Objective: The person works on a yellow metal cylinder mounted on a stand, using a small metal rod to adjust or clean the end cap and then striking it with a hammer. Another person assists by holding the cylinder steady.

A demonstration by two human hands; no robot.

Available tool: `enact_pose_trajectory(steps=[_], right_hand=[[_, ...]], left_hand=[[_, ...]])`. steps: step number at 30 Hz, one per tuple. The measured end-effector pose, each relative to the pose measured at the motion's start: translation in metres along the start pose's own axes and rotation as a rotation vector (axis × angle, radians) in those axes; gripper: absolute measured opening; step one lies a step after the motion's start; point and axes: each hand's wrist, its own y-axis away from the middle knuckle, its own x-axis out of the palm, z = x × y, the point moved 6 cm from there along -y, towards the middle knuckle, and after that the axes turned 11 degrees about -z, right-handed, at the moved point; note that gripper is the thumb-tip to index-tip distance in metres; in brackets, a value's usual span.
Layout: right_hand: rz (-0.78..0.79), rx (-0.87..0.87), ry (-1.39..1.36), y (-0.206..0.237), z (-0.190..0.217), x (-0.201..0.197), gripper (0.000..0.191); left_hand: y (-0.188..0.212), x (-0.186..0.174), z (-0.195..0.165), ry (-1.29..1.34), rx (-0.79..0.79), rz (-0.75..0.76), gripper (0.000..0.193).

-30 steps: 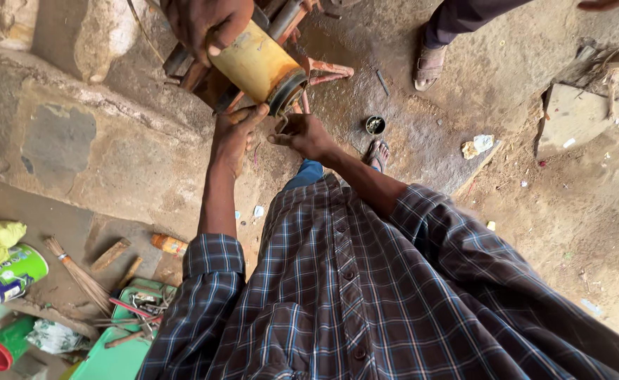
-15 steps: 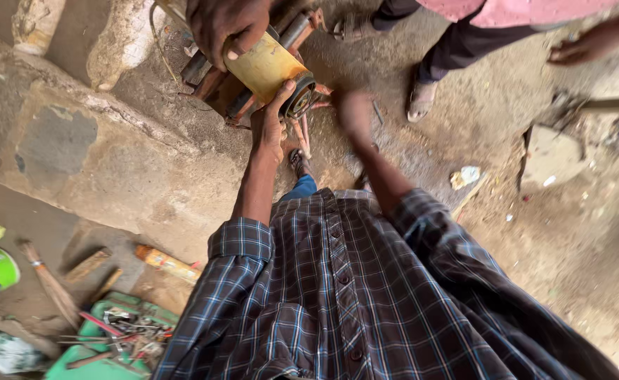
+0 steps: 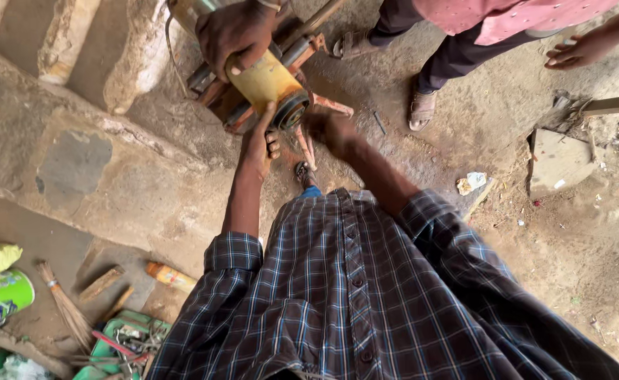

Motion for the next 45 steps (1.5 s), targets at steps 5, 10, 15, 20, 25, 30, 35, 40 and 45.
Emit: enact_pose_trajectory(steps=[5,10,15,20,25,30,35,40,45], right_hand=[[0.014,-0.182,-0.278,-0.005,0.017,0.003,0.020],[-0.233,-0.699,0.265,0.045,0.027,0.013,0.021],[-0.045,-1.320,0.718,0.103,0.022,0.063,0.009],[0.212,-1.463,1.385,0.085,-0.028,0.109,0.036],[0.304,-0.933,1.620,0.033,-0.074,0.090,0.036],[0.159,-1.135,0.856,0.042,-0.063,0.061,0.018],[-0.099,-0.534,0.412,0.023,-0.080,0.032,0.016],[0.017,-0.378,0.226,0.020,-0.078,0.035,0.027],[0.054,-0.814,0.605,0.028,-0.044,0.047,0.036]], left_hand=[[-0.005,-0.039,0.027,0.203,-0.053,-0.157,0.051],[0.011,-0.087,0.055,0.150,-0.019,-0.291,0.039],[0.023,-0.098,0.058,0.189,-0.061,-0.355,0.039],[0.026,-0.085,0.019,-0.074,0.145,-0.397,0.035],[0.029,-0.041,-0.007,-0.473,0.454,-0.175,0.026],[0.031,-0.007,-0.011,-0.709,0.640,-0.212,0.022],[0.031,0.010,-0.008,-0.762,0.540,-0.179,0.020],[0.045,0.021,-0.012,-0.780,0.659,-0.203,0.021],[0.034,0.019,0.000,-0.803,0.491,-0.192,0.028]])
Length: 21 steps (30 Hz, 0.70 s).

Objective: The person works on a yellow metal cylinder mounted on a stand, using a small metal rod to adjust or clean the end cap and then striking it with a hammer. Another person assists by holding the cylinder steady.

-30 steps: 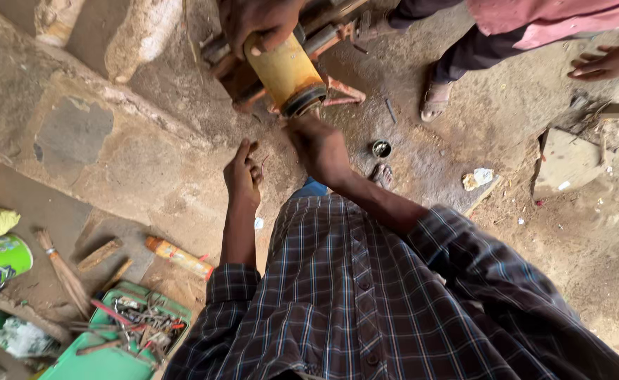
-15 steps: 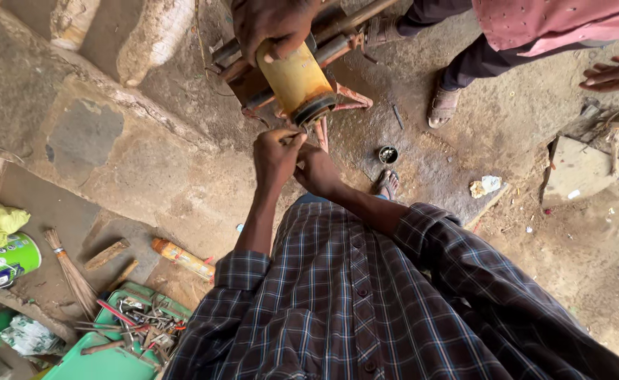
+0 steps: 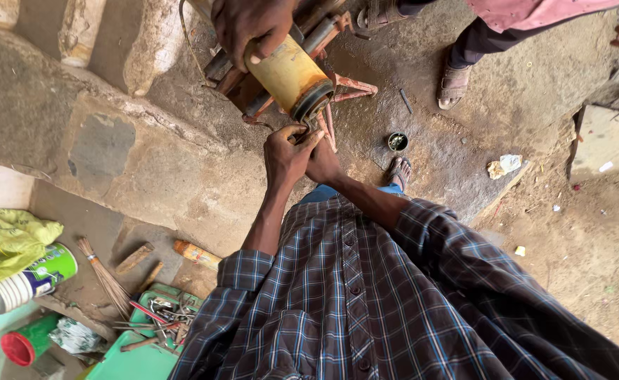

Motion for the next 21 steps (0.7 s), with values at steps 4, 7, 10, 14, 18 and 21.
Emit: enact_pose_trajectory(steps=[4,7,10,14,18,21], right_hand=[[0.057,0.081,0.183,-0.014,-0.011,-0.007,0.028],[0.048,0.190,0.306,-0.023,-0.020,-0.024,0.023],[-0.099,0.168,0.293,-0.037,-0.021,-0.058,0.024],[-0.526,0.011,0.046,-0.067,0.010,-0.144,0.011],[-0.357,-0.223,-0.012,-0.085,0.044,-0.180,0.006],[-0.187,0.059,0.112,-0.071,0.029,-0.154,0.008]], left_hand=[[-0.003,0.011,0.010,0.195,-0.127,-0.097,0.031],[0.002,0.020,0.006,0.410,-0.104,-0.252,0.033],[0.007,0.029,0.005,0.372,-0.092,-0.334,0.035],[0.007,0.035,0.026,0.523,-0.288,-0.325,0.029],[-0.006,0.033,0.039,0.804,-0.205,-0.284,0.021],[-0.002,0.041,0.063,0.870,-0.438,-0.153,0.019]])
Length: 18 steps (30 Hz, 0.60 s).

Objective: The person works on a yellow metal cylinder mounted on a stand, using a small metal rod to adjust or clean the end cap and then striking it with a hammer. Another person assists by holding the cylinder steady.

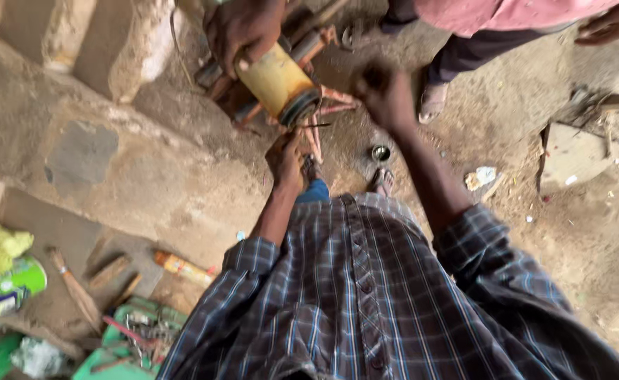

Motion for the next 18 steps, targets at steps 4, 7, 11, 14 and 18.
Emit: enact_pose_trajectory(steps=[4,7,11,14,18], right_hand=[[0.295,0.364,-0.421,0.065,-0.023,0.059,0.025],[0.381,0.408,-0.582,0.099,-0.031,0.082,0.030],[0.281,0.532,-0.700,0.107,-0.042,0.079,0.027],[0.264,0.567,-0.616,0.104,-0.043,0.074,0.038],[0.404,0.528,-0.461,0.102,-0.038,0.076,0.043]], left_hand=[[0.000,-0.003,-0.003,0.025,0.173,0.121,0.016],[0.011,-0.011,0.014,-0.231,0.045,0.003,0.016],[0.032,-0.003,0.019,-0.090,-0.095,0.208,0.018],[0.034,-0.011,0.014,-0.240,-0.026,0.226,0.024],[0.028,-0.026,0.015,-0.289,0.005,0.146,0.032]])
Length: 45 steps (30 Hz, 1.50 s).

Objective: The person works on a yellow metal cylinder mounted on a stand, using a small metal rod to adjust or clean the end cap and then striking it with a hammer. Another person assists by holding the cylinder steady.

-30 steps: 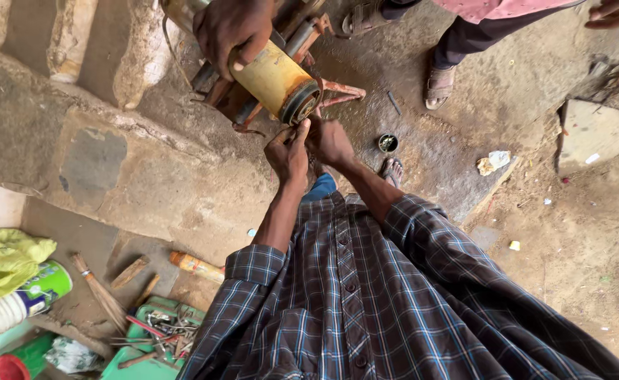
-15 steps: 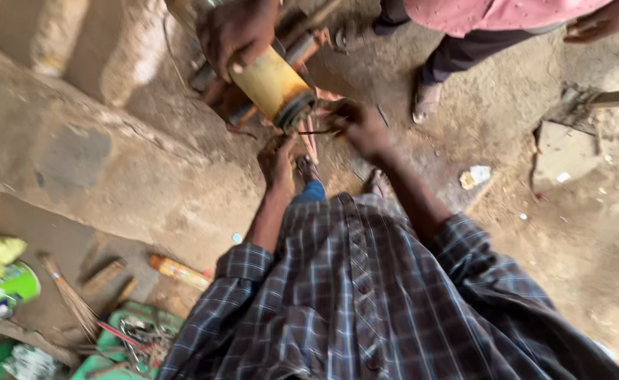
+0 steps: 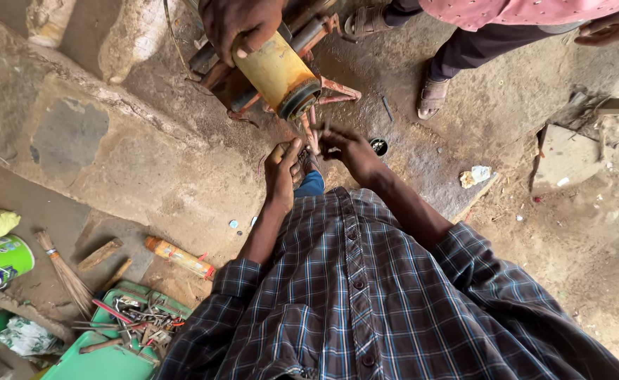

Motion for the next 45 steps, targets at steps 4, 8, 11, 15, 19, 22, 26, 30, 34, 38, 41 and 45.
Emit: enact_pose_trajectory(steps=[4,8,11,15,19,22,26,30,34,38,41,45], right_hand=[[0.159,0.016,0.253,-0.008,-0.006,0.014,0.040],[0.210,0.088,-0.025,-0.024,-0.011,0.023,0.038],[0.096,0.247,-0.210,-0.033,-0.024,0.018,0.030],[0.144,0.249,-0.392,-0.038,-0.031,0.023,0.026],[0.107,0.345,-0.493,-0.040,-0.037,0.031,0.024],[0.150,0.340,-0.519,-0.034,-0.029,0.038,0.024],[0.180,0.297,-0.456,-0.016,-0.018,0.035,0.030],[0.248,0.354,-0.520,-0.001,-0.022,0.031,0.027],[0.218,0.273,-0.609,-0.006,-0.027,0.029,0.015],[0.159,0.150,-0.471,-0.011,-0.026,0.031,0.012],[0.063,-0.238,0.037,-0.007,-0.003,0.026,0.014],[-0.212,-0.625,1.062,0.001,0.022,0.022,0.022]], left_hand=[[-0.009,0.008,-0.003,0.000,0.044,0.102,0.037],[-0.016,0.012,-0.013,0.065,-0.022,0.031,0.034],[-0.017,0.018,-0.026,0.120,0.038,0.032,0.029],[-0.020,0.021,-0.036,0.165,0.078,-0.031,0.022],[-0.020,0.021,-0.039,0.175,0.066,-0.115,0.018],[-0.018,0.022,-0.032,0.259,-0.082,-0.143,0.019],[-0.021,0.020,-0.027,0.239,-0.063,-0.146,0.024],[-0.031,0.015,-0.023,0.197,0.052,-0.149,0.022],[-0.039,0.015,-0.015,0.206,-0.013,-0.127,0.021],[-0.034,0.016,-0.018,0.183,-0.022,-0.066,0.024],[-0.022,0.016,-0.021,0.161,-0.004,-0.007,0.027],[-0.014,0.016,-0.016,0.162,-0.070,-0.025,0.029]])
